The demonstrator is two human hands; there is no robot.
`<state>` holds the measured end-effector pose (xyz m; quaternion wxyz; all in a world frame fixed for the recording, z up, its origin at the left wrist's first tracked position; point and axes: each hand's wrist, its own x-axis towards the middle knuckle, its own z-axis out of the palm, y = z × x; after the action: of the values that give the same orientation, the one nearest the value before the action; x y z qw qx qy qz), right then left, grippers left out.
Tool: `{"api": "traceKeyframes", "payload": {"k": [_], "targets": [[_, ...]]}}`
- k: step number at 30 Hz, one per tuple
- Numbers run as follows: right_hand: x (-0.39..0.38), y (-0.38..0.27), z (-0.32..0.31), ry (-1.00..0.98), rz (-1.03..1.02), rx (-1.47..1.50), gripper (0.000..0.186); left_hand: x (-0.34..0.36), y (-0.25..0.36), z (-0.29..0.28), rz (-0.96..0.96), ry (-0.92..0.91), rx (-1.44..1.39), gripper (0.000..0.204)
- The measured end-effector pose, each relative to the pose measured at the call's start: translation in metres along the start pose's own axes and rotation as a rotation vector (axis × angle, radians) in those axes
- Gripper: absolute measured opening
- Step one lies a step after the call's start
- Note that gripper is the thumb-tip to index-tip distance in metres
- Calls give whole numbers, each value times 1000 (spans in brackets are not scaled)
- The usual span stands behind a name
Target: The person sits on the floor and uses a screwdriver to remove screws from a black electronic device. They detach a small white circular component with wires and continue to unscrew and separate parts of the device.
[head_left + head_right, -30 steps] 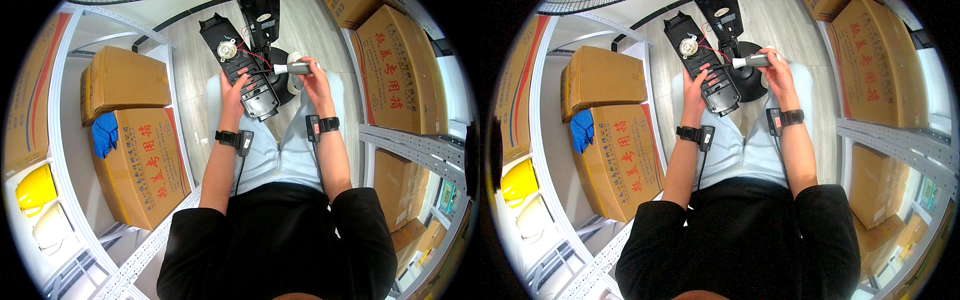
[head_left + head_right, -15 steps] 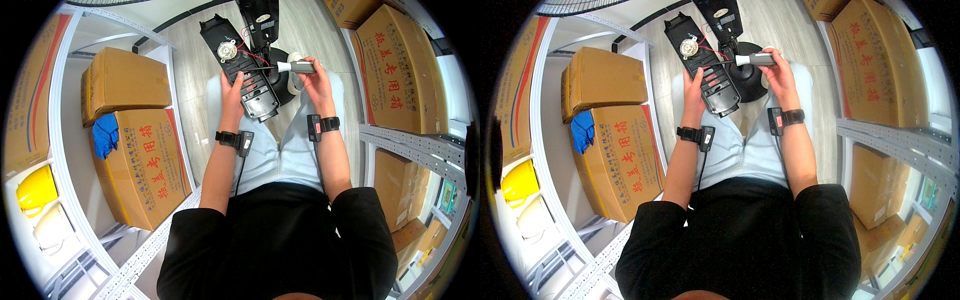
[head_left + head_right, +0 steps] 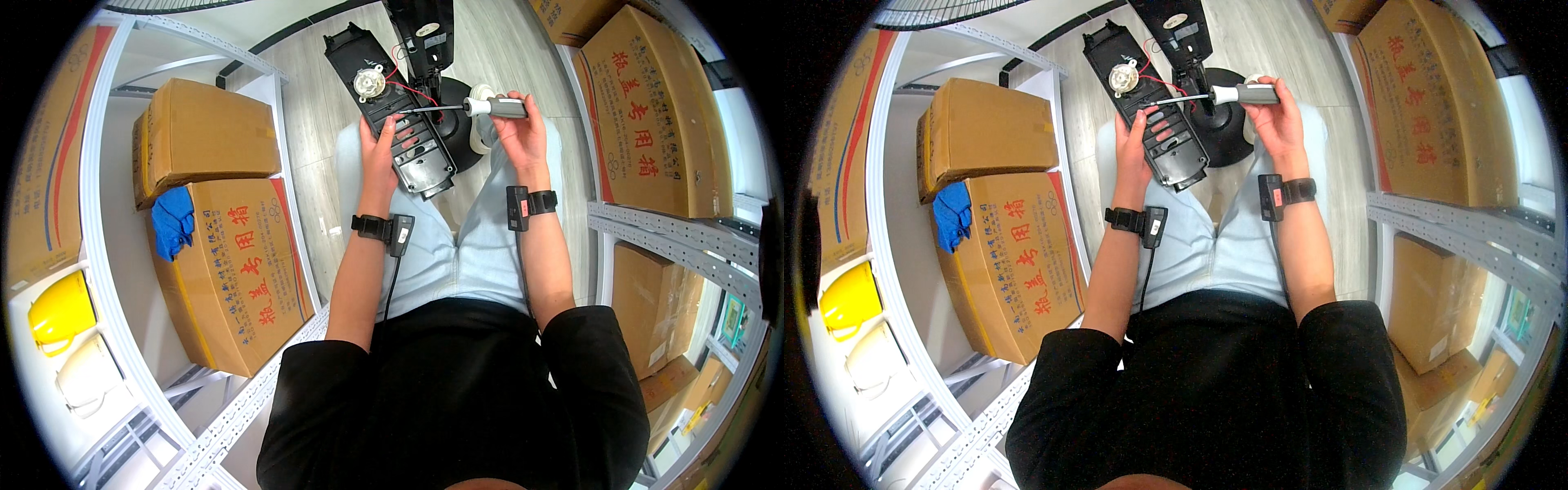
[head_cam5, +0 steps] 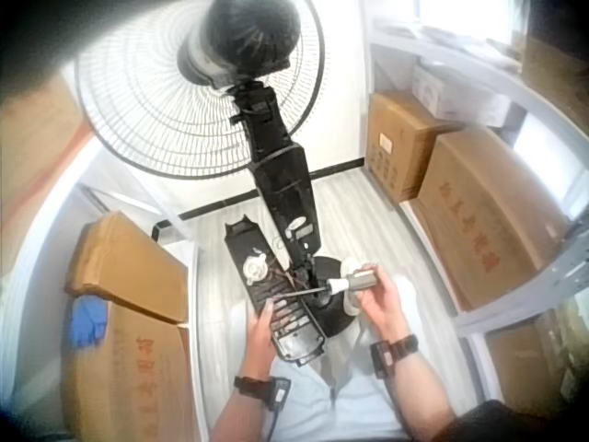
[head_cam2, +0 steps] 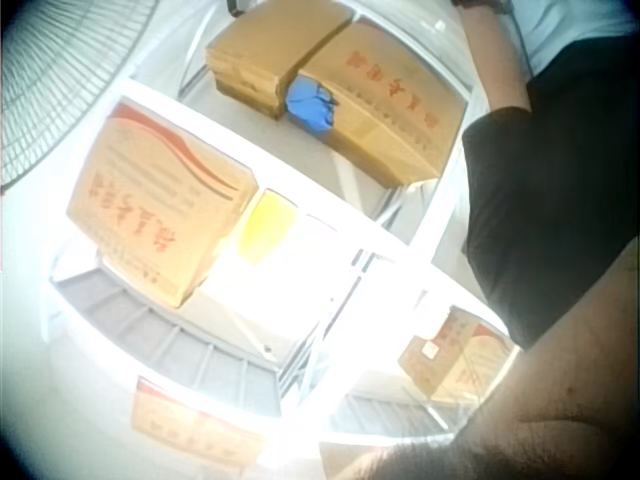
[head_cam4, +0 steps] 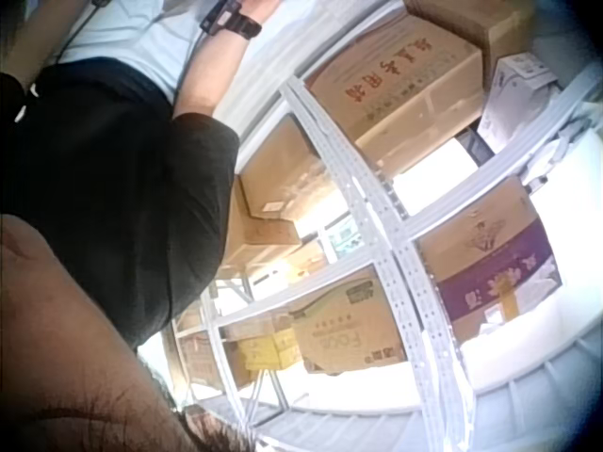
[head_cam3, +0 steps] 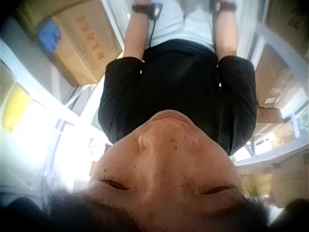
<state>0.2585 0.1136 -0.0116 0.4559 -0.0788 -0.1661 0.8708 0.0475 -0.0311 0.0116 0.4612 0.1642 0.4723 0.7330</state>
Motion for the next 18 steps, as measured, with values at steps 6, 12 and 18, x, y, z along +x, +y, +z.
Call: {"api": "traceKeyframes", "payload": {"k": [6, 12, 18], "targets": [[0, 0, -2, -20, -3, 3, 39, 0, -1, 1, -5, 14, 8, 46], [1, 1, -13, -29, 35, 58, 56, -1, 3, 3, -3, 5, 31, 47], [1, 0, -12, -36, 83, 146, 67, -2, 3, 2, -11, 11, 19, 48]]}}
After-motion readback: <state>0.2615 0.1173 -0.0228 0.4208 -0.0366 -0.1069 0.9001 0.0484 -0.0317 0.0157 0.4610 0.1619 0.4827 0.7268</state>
